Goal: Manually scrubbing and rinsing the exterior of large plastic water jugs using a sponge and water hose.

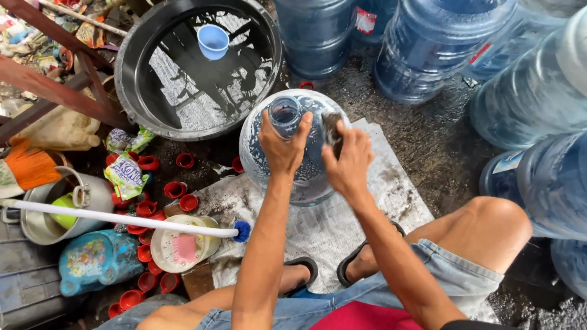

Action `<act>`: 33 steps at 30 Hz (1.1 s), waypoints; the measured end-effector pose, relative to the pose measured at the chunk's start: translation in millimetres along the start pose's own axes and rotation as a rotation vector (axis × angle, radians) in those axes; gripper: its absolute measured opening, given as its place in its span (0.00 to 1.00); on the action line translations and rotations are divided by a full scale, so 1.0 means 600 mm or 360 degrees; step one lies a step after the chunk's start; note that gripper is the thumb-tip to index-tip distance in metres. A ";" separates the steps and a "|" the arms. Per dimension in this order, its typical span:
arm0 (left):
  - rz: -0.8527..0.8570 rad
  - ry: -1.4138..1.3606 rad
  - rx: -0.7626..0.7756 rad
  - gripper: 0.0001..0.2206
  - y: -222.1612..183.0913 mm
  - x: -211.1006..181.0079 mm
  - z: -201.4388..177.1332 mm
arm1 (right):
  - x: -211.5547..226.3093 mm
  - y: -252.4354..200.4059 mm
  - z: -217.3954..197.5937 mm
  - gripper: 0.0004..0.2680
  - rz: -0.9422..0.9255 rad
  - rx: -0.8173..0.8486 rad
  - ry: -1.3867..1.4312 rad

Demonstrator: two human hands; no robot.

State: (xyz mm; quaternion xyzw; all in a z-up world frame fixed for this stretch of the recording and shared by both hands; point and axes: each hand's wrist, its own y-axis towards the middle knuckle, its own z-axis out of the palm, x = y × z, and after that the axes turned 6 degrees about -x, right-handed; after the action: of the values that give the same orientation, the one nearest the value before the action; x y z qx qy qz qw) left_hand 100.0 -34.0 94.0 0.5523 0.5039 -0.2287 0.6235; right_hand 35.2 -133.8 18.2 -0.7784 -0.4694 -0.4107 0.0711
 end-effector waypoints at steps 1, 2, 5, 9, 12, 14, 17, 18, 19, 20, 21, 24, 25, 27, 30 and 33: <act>0.0003 -0.0060 0.0089 0.23 0.003 0.007 -0.006 | 0.004 0.017 -0.009 0.20 0.0055 -0.0015 0.0022; 0.0014 -0.0133 0.0171 0.23 0.010 0.012 -0.004 | 0.007 0.043 -0.020 0.18 0.0098 -0.0042 0.0041; 0.0163 -0.0092 0.0384 0.25 0.032 0.040 -0.003 | 0.011 0.050 0.021 0.15 -0.0043 -0.0070 0.0021; 0.0196 0.0022 0.0444 0.26 0.029 0.063 -0.004 | 0.038 0.013 0.011 0.18 0.0005 0.0067 0.0307; 0.0130 -0.0021 0.0504 0.29 0.020 0.061 -0.018 | 0.015 0.060 0.002 0.16 -0.0012 -0.0013 0.0046; 0.0051 -0.0016 0.0568 0.40 0.028 0.058 -0.016 | 0.022 0.103 0.004 0.14 -0.0231 0.0125 0.0244; 0.0950 -0.0496 0.0315 0.34 0.023 0.105 -0.013 | 0.084 0.094 -0.026 0.14 -0.0138 0.0361 0.0630; 0.0944 -0.0479 0.0309 0.34 0.024 0.097 -0.021 | 0.054 0.114 -0.016 0.14 -0.0139 0.0378 0.0637; 0.0716 -0.0463 0.0434 0.30 0.026 0.089 -0.028 | 0.023 0.134 -0.006 0.15 -0.0238 0.0372 0.0384; 0.0490 -0.0453 0.0553 0.27 0.029 0.080 -0.031 | -0.008 0.158 0.004 0.15 -0.0343 0.0356 0.0130; 0.0490 -0.0444 0.0543 0.27 0.034 0.074 -0.034 | -0.001 0.170 0.010 0.15 -0.0351 0.0365 0.0136; 0.0463 -0.0338 0.0548 0.29 0.030 0.058 -0.032 | 0.018 0.175 -0.004 0.16 -0.0443 0.0465 -0.0036; 0.0475 -0.0274 0.0527 0.31 0.028 0.058 -0.031 | 0.038 0.169 -0.013 0.15 -0.0306 0.0621 0.0257; 0.0481 -0.0186 0.0479 0.33 0.025 0.070 -0.030 | 0.047 0.178 -0.008 0.15 -0.0187 0.0805 0.0562; 0.0497 -0.0172 0.0366 0.38 0.020 0.090 -0.023 | 0.041 0.198 0.001 0.16 -0.0275 0.0756 0.0275; 0.0490 -0.0298 0.0326 0.36 0.020 0.090 -0.021 | 0.083 0.186 -0.022 0.15 -0.0389 0.0813 0.0336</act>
State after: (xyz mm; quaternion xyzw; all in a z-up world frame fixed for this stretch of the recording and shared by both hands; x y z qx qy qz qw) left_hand 126.3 -4.2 53.6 0.6597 0.3275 -0.2311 0.6357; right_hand 126.8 -168.0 92.9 -0.6260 -0.6379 -0.3636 0.2629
